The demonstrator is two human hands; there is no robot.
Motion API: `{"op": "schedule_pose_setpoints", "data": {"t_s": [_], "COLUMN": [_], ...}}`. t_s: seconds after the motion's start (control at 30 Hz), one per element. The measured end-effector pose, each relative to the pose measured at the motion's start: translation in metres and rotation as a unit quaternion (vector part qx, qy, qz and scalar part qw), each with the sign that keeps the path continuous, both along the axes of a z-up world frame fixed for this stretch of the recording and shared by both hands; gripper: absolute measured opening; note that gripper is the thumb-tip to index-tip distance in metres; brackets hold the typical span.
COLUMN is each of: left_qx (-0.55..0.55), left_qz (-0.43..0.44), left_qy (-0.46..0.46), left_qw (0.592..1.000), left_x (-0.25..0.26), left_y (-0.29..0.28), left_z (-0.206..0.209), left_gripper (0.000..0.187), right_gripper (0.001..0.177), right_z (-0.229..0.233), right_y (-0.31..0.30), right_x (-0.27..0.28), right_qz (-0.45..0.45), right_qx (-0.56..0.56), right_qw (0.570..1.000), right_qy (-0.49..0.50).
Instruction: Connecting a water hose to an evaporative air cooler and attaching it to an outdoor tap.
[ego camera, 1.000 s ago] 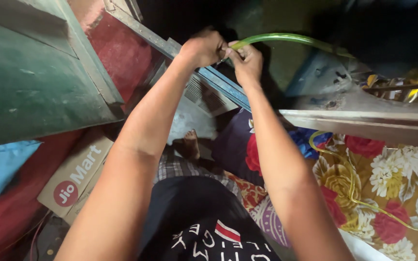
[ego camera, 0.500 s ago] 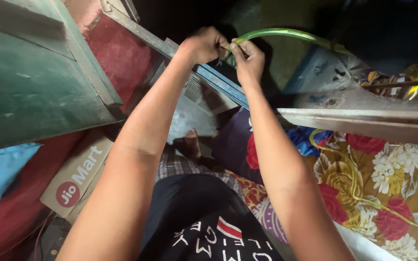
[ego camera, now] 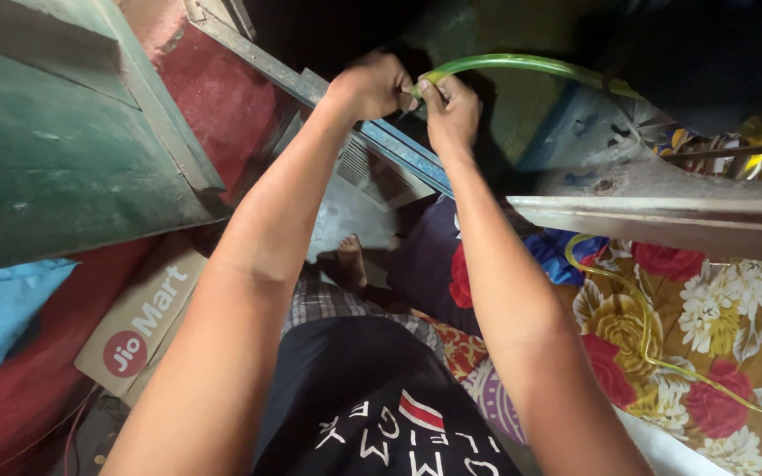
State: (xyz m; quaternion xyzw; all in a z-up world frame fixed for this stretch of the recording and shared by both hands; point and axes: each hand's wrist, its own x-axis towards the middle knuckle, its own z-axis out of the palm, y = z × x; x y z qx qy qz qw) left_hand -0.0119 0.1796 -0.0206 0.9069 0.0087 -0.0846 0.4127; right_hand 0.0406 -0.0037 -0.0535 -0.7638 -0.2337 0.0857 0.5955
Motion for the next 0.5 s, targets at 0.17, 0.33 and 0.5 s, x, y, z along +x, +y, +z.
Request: {"op": "schedule_pose_setpoints", "data": {"t_s": [0.17,0.33,0.5], "left_qx": [0.039,0.042,0.039], "left_qz": [0.000,0.022,0.031], "left_qy": [-0.044,-0.053,-0.012], "left_qw": [0.998,0.997,0.999], "left_x": [-0.002,-0.003,0.002], "left_y": [-0.001,-0.004,-0.004], "left_z": [-0.003,0.005,-0.002], "left_gripper": [0.022,0.011,0.015], "right_gripper": [0.013,0.013,0.018], "right_z": [0.011,0.002,-0.005], "right_y": [0.001,0.000,0.002], "right_x": [-0.003,-0.001,0.001], "right_qz": [-0.020,-0.016,-0.011], "right_qx": [-0.051,-0.004,0.055], "right_qw": [0.998,1.000,0.997], "right_qy": [-0.014,0.001,0.055]}}
